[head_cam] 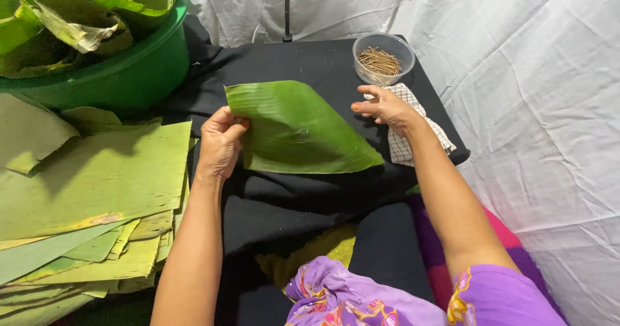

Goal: Cleaning banana leaves with a cloth and folding them into cone shapes for food preparation.

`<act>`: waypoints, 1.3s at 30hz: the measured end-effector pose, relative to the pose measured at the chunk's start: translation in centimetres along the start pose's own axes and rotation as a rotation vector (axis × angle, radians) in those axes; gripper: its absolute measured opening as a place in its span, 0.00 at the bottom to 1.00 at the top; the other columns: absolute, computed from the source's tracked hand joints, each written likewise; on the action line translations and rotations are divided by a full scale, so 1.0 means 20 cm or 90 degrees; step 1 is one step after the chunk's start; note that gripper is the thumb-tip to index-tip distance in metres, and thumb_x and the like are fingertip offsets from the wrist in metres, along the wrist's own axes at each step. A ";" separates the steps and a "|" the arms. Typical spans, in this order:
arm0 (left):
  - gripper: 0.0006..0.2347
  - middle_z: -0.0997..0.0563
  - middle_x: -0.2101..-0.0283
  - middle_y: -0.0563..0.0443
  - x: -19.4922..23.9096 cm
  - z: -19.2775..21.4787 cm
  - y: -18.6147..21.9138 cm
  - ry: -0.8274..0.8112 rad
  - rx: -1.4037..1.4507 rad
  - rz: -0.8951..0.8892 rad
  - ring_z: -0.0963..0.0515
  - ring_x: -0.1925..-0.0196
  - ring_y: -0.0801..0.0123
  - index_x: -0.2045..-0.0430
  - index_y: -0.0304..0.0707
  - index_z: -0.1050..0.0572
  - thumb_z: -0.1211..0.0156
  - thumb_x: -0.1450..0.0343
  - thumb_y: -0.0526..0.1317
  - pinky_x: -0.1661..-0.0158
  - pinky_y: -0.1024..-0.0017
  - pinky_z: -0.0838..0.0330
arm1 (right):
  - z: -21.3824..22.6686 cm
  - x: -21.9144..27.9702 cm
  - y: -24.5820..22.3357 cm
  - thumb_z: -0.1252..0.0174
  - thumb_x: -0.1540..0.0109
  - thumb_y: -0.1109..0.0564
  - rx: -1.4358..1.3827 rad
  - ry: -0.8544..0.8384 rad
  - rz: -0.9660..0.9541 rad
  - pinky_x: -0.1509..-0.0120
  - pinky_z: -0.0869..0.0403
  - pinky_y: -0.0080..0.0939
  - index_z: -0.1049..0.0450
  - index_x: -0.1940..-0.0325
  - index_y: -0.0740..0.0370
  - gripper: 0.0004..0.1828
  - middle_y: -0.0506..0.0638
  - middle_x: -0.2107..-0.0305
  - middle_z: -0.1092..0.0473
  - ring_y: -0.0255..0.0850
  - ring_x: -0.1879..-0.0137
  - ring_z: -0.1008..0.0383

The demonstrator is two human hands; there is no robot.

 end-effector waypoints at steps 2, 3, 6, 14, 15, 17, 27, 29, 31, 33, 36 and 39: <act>0.13 0.16 0.60 0.49 0.02 -0.03 0.07 0.001 0.031 -0.020 0.18 0.56 0.71 0.57 0.36 0.20 0.39 0.32 0.23 0.50 0.70 0.21 | -0.01 -0.01 0.03 0.35 0.44 0.34 -0.001 -0.018 -0.017 0.59 0.32 0.27 0.39 0.27 0.54 0.47 0.52 0.49 0.24 0.32 0.52 0.24; 0.11 0.15 0.60 0.48 0.02 -0.05 0.12 0.002 0.062 -0.043 0.17 0.54 0.69 0.58 0.36 0.20 0.38 0.32 0.23 0.47 0.67 0.21 | -0.02 -0.02 0.04 0.41 0.40 0.27 -0.001 -0.037 -0.030 0.58 0.32 0.30 0.38 0.27 0.48 0.44 0.53 0.49 0.24 0.33 0.50 0.24; 0.09 0.15 0.59 0.46 0.01 -0.01 0.09 0.000 0.112 -0.065 0.16 0.52 0.67 0.61 0.37 0.20 0.38 0.31 0.24 0.44 0.67 0.24 | -0.08 -0.03 0.13 0.48 0.36 0.29 -0.220 -0.167 -0.028 0.53 0.25 0.41 0.38 0.26 0.42 0.37 0.55 0.54 0.22 0.41 0.53 0.20; 0.05 0.18 0.53 0.50 0.07 -0.10 0.30 -0.035 0.081 -0.139 0.19 0.46 0.68 0.71 0.43 0.19 0.34 0.33 0.30 0.39 0.70 0.29 | -0.01 -0.02 -0.09 0.33 0.51 0.69 -0.242 -0.097 0.221 0.48 0.21 0.45 0.28 0.43 0.60 0.32 0.58 0.54 0.23 0.44 0.52 0.21; 0.04 0.21 0.45 0.51 0.09 -0.15 0.36 -0.060 0.032 -0.196 0.23 0.41 0.71 0.79 0.46 0.20 0.30 0.35 0.34 0.38 0.75 0.34 | 0.05 -0.06 -0.09 0.36 0.55 0.77 -0.194 0.022 0.291 0.51 0.20 0.37 0.21 0.58 0.60 0.25 0.52 0.62 0.21 0.37 0.56 0.20; 0.05 0.23 0.43 0.49 0.10 -0.14 0.39 -0.065 -0.062 -0.209 0.26 0.39 0.68 0.79 0.44 0.19 0.33 0.35 0.31 0.37 0.73 0.34 | 0.09 -0.09 -0.10 0.37 0.56 0.77 -0.194 0.029 0.359 0.50 0.22 0.38 0.22 0.64 0.64 0.19 0.59 0.59 0.22 0.40 0.55 0.20; 0.19 0.13 0.60 0.54 0.09 -0.08 0.13 -0.232 -0.553 0.032 0.17 0.56 0.66 0.80 0.49 0.14 0.52 0.41 0.22 0.52 0.69 0.26 | 0.13 -0.12 0.29 0.46 0.36 0.61 -0.165 0.225 0.068 0.66 0.20 0.24 0.21 0.49 0.58 0.13 0.54 0.63 0.23 0.32 0.66 0.21; 0.17 0.13 0.60 0.48 0.08 -0.09 0.13 -0.218 -0.496 0.076 0.17 0.57 0.67 0.76 0.42 0.15 0.53 0.41 0.23 0.54 0.70 0.26 | 0.12 -0.12 0.27 0.41 0.37 0.59 -0.126 0.215 0.079 0.70 0.20 0.27 0.23 0.47 0.60 0.14 0.56 0.66 0.23 0.35 0.69 0.20; 0.17 0.13 0.61 0.42 0.09 -0.12 0.18 -0.202 -0.438 0.118 0.18 0.59 0.68 0.72 0.36 0.15 0.55 0.41 0.24 0.55 0.70 0.25 | 0.11 -0.14 0.27 0.36 0.38 0.57 -0.087 0.204 0.092 0.74 0.21 0.31 0.25 0.46 0.62 0.17 0.58 0.68 0.23 0.38 0.71 0.20; 0.15 0.13 0.64 0.42 0.14 -0.19 0.23 -0.196 -0.297 0.260 0.19 0.66 0.74 0.67 0.30 0.16 0.52 0.38 0.30 0.63 0.77 0.22 | 0.08 -0.19 0.30 0.31 0.42 0.55 0.045 0.172 0.071 0.76 0.22 0.35 0.28 0.39 0.65 0.29 0.58 0.69 0.23 0.38 0.71 0.22; 0.22 0.15 0.55 0.28 0.21 -0.22 0.22 -0.314 -0.151 0.421 0.14 0.68 0.63 0.53 0.25 0.23 0.51 0.41 0.34 0.70 0.66 0.18 | 0.04 -0.28 0.36 0.24 0.48 0.52 0.217 0.167 0.018 0.66 0.19 0.39 0.32 0.33 0.55 0.41 0.47 0.69 0.21 0.36 0.66 0.20; 0.23 0.16 0.59 0.23 0.19 -0.22 0.25 -0.304 -0.116 0.364 0.15 0.79 0.54 0.45 0.29 0.27 0.45 0.36 0.38 0.83 0.74 0.22 | 0.00 -0.27 0.34 0.22 0.50 0.52 0.308 0.171 0.009 0.54 0.20 0.45 0.32 0.32 0.53 0.44 0.45 0.68 0.21 0.39 0.57 0.19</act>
Point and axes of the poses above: each hand's wrist, its own x-axis away from the middle knuckle, its own z-axis out of the back of the hand, y = z × x, the point moved 5 cm from there along -x, towards the middle knuckle
